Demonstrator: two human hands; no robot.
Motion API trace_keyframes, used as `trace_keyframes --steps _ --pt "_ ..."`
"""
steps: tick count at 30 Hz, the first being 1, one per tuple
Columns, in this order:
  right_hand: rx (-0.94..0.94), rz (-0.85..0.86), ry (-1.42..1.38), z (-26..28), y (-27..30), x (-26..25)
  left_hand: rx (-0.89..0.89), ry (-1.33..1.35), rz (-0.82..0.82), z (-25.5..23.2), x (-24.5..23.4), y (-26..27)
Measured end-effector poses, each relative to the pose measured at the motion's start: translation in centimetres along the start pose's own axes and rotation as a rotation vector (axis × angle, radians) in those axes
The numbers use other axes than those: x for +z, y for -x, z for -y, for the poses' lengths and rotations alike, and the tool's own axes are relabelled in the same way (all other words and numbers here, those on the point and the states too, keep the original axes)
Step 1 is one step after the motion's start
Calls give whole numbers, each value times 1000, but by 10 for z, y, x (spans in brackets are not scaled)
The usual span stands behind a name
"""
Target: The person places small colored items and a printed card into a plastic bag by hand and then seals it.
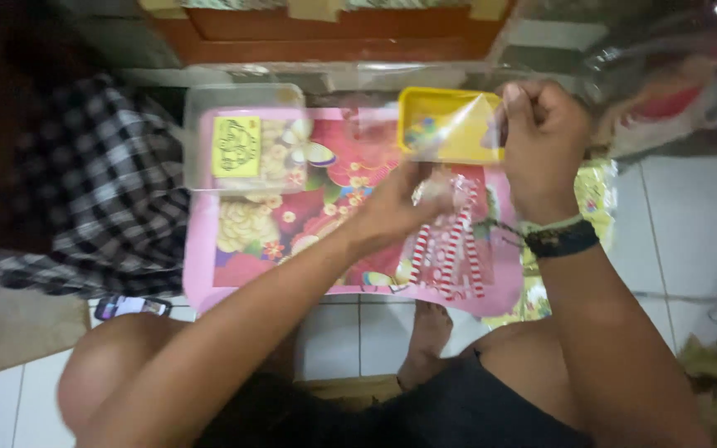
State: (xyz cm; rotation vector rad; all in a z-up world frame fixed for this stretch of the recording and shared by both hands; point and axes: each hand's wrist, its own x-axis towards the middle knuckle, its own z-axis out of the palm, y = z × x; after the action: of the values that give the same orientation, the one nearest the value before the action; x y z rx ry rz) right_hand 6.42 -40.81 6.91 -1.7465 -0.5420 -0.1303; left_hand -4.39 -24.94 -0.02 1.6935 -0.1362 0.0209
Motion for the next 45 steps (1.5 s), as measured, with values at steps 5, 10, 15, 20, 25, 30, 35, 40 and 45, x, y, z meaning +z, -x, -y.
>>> trace_keyframes --steps 5,10,15,20,25,30,35,40,45 --pt "171 8 -198 28 12 52 246 315 -536 -65 -73 -3" --pt "246 409 -302 35 20 94 15 216 -564 -80 -141 26" --pt "239 447 -335 41 3 114 -122 124 -424 -49 -165 49" --pt "261 511 -395 27 -2 140 -149 90 -265 -29 -178 52" --pt "240 453 -335 5 -10 157 -143 212 -274 -23 -177 55" --pt "228 450 -310 9 -6 170 -238 242 -288 -24 -180 59" --pt "223 402 -308 4 -9 165 -273 219 -280 -23 -183 61" --pt "341 302 -318 12 -22 151 -242 74 -244 -32 -178 66" --pt "322 545 -85 18 -30 120 -145 174 -451 -16 -193 56"
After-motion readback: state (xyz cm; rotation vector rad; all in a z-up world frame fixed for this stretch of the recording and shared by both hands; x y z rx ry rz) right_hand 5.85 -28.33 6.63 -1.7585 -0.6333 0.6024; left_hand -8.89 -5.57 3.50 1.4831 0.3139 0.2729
